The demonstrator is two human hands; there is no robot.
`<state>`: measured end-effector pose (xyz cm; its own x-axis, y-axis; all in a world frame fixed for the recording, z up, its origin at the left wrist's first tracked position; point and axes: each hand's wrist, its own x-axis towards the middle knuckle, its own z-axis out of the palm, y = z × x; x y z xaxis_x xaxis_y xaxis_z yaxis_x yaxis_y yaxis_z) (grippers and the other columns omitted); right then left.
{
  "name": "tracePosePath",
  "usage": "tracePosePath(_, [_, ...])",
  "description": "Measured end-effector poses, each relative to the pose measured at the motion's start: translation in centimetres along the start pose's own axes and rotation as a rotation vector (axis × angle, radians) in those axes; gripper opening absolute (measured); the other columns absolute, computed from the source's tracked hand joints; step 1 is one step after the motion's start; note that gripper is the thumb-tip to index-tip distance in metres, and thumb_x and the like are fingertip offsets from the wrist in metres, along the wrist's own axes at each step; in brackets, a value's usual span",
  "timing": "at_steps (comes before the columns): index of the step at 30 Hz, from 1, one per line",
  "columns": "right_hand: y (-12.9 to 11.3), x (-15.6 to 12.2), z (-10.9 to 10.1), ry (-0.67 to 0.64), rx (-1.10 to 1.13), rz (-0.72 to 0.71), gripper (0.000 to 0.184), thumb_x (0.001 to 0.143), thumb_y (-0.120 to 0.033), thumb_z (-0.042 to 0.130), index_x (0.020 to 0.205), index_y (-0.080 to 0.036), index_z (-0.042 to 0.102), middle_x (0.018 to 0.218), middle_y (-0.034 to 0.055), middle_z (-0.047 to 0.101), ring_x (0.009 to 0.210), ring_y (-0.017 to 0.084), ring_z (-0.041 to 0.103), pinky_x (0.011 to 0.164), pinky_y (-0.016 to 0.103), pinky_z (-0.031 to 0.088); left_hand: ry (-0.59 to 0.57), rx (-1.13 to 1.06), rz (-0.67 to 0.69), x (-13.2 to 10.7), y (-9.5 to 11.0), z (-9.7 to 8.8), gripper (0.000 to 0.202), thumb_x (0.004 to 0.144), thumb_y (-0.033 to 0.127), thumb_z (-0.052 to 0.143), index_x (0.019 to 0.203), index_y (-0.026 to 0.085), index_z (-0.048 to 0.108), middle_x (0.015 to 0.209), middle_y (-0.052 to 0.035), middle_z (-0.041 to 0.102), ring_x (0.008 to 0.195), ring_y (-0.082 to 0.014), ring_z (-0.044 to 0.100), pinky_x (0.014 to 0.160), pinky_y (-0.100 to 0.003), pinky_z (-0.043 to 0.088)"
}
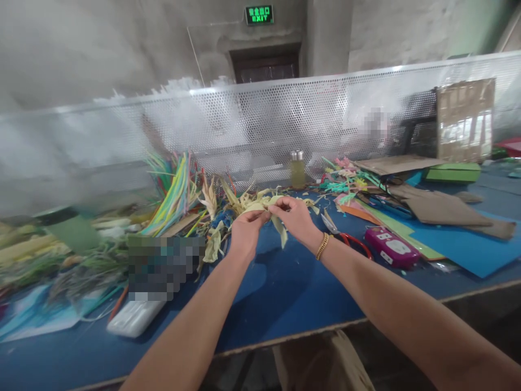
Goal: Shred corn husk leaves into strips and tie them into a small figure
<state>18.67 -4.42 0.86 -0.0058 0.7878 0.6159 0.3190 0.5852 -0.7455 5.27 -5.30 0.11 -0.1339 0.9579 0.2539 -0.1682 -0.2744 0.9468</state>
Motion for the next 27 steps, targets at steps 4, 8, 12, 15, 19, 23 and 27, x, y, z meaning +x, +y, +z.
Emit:
tracePosePath(4, [0.0, 0.1, -0.1, 0.015, -0.077, -0.036, 0.023, 0.078, -0.033, 0.062, 0.061, -0.018, 0.056, 0.065, -0.0011, 0.057, 0.062, 0.011, 0.048, 0.063, 0.026, 0.037, -0.045, 0.02, -0.012, 0.2, -0.1, -0.2, 0.027, 0.052, 0.027, 0.083, 0.072, 0.014, 0.072, 0.069, -0.0039, 0.068, 0.066, -0.014, 0.059, 0.069, -0.027, 0.045])
tracePosePath(8, [0.2, 0.1, -0.1, -0.007, -0.081, -0.017, 0.025, 0.08, -0.034, 0.06, 0.062, -0.018, 0.055, 0.064, -0.0014, 0.056, 0.061, 0.011, 0.047, 0.061, 0.025, 0.036, -0.104, 0.025, -0.065, 0.0, 0.3, -0.2, 0.026, 0.053, 0.027, 0.083, 0.072, 0.014, 0.071, 0.066, -0.0032, 0.067, 0.061, -0.0128, 0.057, 0.064, -0.027, 0.044])
tracePosePath(12, [0.2, 0.2, -0.3, -0.026, -0.051, -0.029, 0.025, 0.081, -0.035, 0.059, 0.062, -0.019, 0.053, 0.063, -0.0013, 0.055, 0.061, 0.011, 0.047, 0.061, 0.025, 0.037, -0.1, -0.022, -0.105, -0.4, 0.6, 0.0, 0.023, 0.057, 0.029, 0.082, 0.069, 0.015, 0.069, 0.062, -0.0011, 0.064, 0.055, -0.0105, 0.053, 0.059, -0.025, 0.042])
tracePosePath(15, [0.1, 0.2, -0.3, -0.044, 0.009, -0.044, 0.024, 0.081, -0.033, 0.058, 0.062, -0.019, 0.052, 0.063, -0.0017, 0.053, 0.061, 0.011, 0.046, 0.062, 0.025, 0.038, -0.096, -0.07, -0.128, -0.4, 0.5, -0.1, 0.024, 0.058, 0.031, 0.082, 0.064, 0.014, 0.066, 0.06, -0.0008, 0.061, 0.054, -0.0103, 0.052, 0.058, -0.025, 0.042])
tracePosePath(19, [0.2, 0.1, -0.1, -0.074, 0.088, 0.007, 0.025, 0.079, -0.031, 0.058, 0.059, -0.019, 0.049, 0.059, -0.0034, 0.047, 0.057, 0.01, 0.04, 0.057, 0.025, 0.035, -0.133, -0.037, -0.164, -0.1, 0.3, -0.3, 0.024, 0.054, 0.027, 0.084, 0.065, 0.012, 0.068, 0.063, -0.0033, 0.063, 0.058, -0.0112, 0.054, 0.059, -0.026, 0.042])
tracePosePath(23, [0.5, 0.0, 0.1, -0.065, 0.128, 0.048, 0.022, 0.076, -0.029, 0.059, 0.059, -0.019, 0.049, 0.056, -0.0041, 0.044, 0.055, 0.009, 0.038, 0.053, 0.024, 0.033, -0.162, 0.044, -0.198, -0.1, 0.4, -0.4, 0.025, 0.053, 0.028, 0.084, 0.063, 0.012, 0.068, 0.061, -0.0036, 0.061, 0.057, -0.0107, 0.052, 0.057, -0.025, 0.04])
tracePosePath(27, [1.0, -0.1, 0.6, -0.065, 0.151, 0.067, 0.023, 0.076, -0.031, 0.058, 0.058, -0.019, 0.048, 0.054, -0.0046, 0.043, 0.053, 0.009, 0.036, 0.051, 0.024, 0.031, -0.177, 0.07, -0.166, -0.3, 0.3, -0.4, 0.026, 0.055, 0.03, 0.083, 0.058, 0.013, 0.064, 0.058, -0.0032, 0.059, 0.055, -0.0106, 0.05, 0.057, -0.026, 0.039])
